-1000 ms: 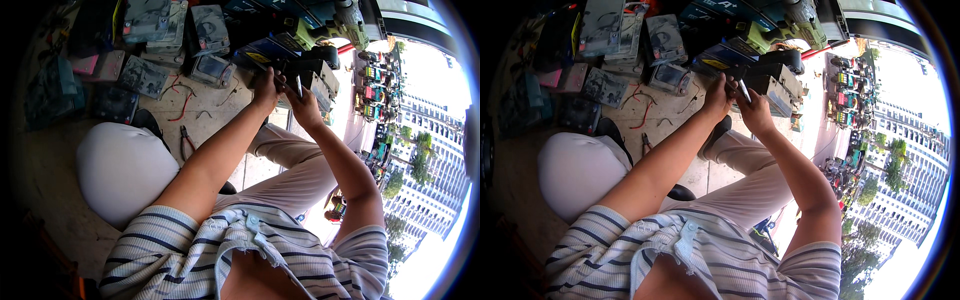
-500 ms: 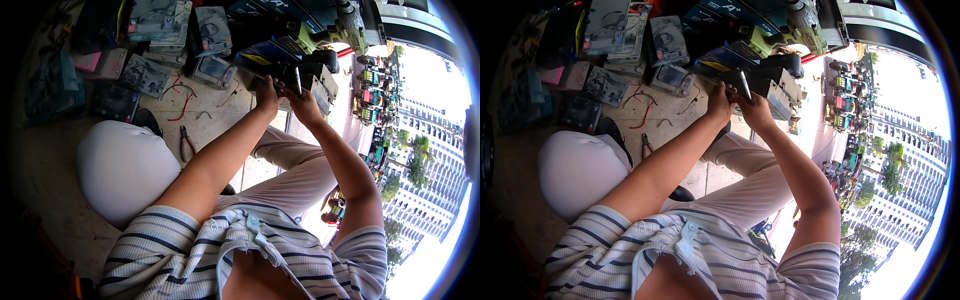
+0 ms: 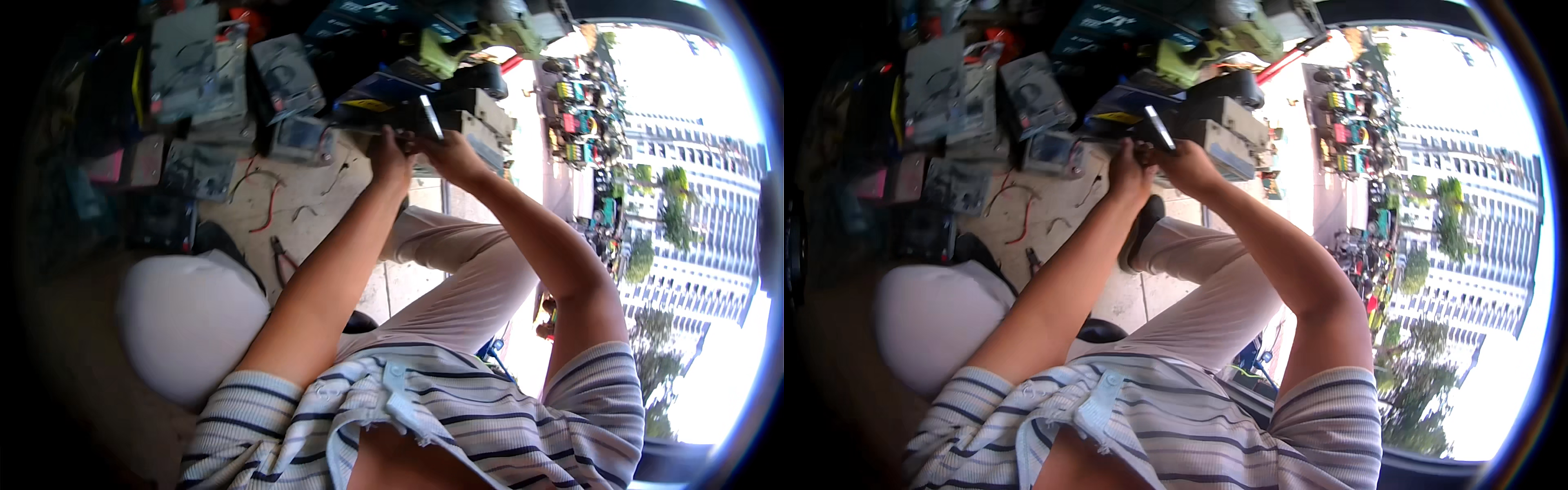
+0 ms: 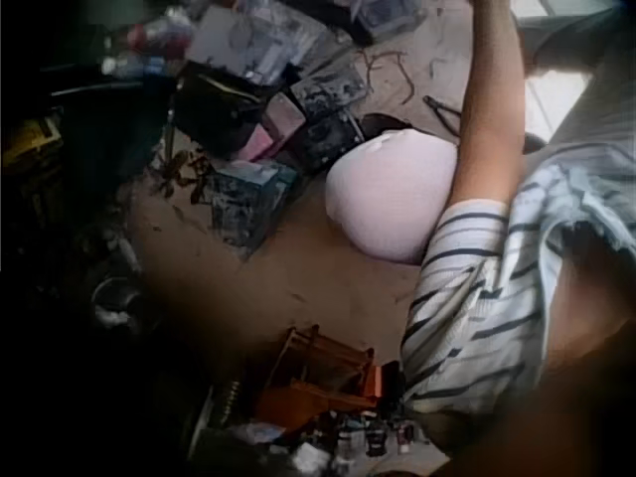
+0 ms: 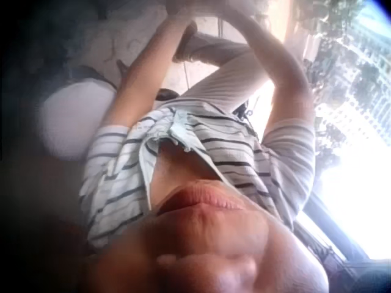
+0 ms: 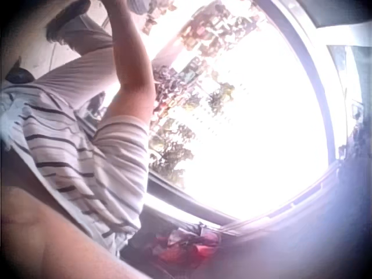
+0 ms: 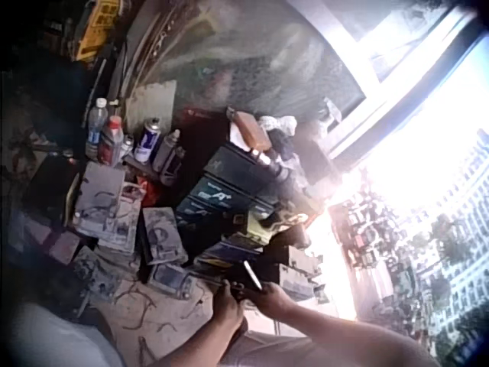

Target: The person sits on the floor and uses a screwdriver to pry open the casing of a rectangular battery. They manipulate the battery and the tool to separate the top cover from the main body.

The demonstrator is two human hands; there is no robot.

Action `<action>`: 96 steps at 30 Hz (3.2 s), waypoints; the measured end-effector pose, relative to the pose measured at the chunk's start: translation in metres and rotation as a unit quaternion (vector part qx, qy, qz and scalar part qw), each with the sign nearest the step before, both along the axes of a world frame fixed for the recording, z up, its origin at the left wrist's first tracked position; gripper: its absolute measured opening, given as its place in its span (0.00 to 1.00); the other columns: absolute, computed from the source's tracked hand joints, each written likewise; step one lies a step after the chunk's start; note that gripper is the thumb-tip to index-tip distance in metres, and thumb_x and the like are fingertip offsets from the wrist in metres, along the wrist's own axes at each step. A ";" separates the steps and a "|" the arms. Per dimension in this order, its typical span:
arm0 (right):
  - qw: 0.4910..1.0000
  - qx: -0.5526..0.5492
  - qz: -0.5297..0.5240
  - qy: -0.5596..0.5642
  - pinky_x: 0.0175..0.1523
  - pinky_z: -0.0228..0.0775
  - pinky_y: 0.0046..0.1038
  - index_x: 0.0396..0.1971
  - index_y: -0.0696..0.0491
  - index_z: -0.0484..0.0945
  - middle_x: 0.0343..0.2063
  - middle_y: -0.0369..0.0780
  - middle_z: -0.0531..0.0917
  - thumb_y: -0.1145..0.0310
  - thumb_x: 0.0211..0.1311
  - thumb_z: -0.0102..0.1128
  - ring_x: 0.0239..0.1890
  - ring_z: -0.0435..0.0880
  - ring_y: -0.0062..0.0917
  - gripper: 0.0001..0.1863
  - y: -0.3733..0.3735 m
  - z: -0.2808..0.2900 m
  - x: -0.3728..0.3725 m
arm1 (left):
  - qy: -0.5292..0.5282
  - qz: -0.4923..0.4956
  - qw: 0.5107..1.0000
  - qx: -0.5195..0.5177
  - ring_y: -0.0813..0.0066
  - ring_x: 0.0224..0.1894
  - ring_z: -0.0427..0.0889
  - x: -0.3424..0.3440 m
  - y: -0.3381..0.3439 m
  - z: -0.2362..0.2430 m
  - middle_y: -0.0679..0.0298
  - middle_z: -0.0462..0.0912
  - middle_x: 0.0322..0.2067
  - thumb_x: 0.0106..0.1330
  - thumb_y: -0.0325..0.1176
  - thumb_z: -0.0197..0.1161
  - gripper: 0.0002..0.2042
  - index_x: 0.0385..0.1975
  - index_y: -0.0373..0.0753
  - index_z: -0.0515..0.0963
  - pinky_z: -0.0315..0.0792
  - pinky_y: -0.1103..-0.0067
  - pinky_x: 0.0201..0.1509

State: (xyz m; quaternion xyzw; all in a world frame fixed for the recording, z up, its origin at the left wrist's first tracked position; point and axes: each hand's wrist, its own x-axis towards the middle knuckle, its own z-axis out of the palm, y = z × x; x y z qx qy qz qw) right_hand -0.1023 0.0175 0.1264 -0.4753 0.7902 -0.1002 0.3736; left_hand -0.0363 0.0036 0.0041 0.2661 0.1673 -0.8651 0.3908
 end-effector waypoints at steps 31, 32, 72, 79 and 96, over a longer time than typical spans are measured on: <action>0.840 0.126 0.422 0.318 0.50 0.73 0.40 0.40 0.54 0.81 0.38 0.48 0.83 0.59 0.54 0.54 0.45 0.81 0.43 0.18 -0.146 0.022 0.042 | -0.780 -0.149 0.578 -0.188 0.54 0.47 0.74 0.054 -0.036 -0.094 0.51 0.73 0.44 0.61 0.41 0.58 0.22 0.49 0.31 0.69 0.71 0.64 0.49; 0.846 0.129 0.406 0.320 0.50 0.73 0.39 0.40 0.54 0.81 0.38 0.48 0.83 0.59 0.54 0.53 0.45 0.81 0.43 0.18 -0.143 0.025 0.041 | -0.836 -0.198 0.455 -0.235 0.52 0.50 0.73 0.061 -0.033 -0.078 0.50 0.72 0.46 0.60 0.42 0.60 0.24 0.50 0.31 0.68 0.70 0.62 0.51; 0.628 0.022 0.710 0.319 0.31 0.73 0.36 0.26 0.47 0.80 0.21 0.38 0.82 0.61 0.53 0.57 0.30 0.84 0.37 0.07 -0.114 0.031 0.058 | -0.030 -0.104 0.994 -0.017 0.83 0.12 0.60 0.049 -0.058 -0.019 0.72 0.64 0.15 0.70 0.47 0.48 0.15 0.24 0.45 0.68 0.50 0.86 0.13; 0.672 -0.186 0.598 0.396 0.52 0.64 0.30 0.38 0.47 0.79 0.41 0.34 0.79 0.70 0.45 0.61 0.47 0.74 0.29 0.16 -0.104 0.047 0.072 | 0.089 -0.047 0.994 0.033 0.86 0.11 0.56 0.056 -0.063 0.011 0.77 0.61 0.13 0.72 0.42 0.49 0.13 0.24 0.47 0.67 0.48 0.87 0.12; 0.955 -0.194 0.195 0.108 0.42 0.74 0.30 0.49 0.54 0.75 0.34 0.45 0.84 0.70 0.57 0.57 0.38 0.84 0.33 0.18 -0.096 0.043 0.068 | 0.066 0.021 0.994 0.080 0.88 0.12 0.61 0.034 -0.058 -0.004 0.74 0.66 0.15 0.67 0.52 0.56 0.17 0.28 0.44 0.67 0.52 0.87 0.12</action>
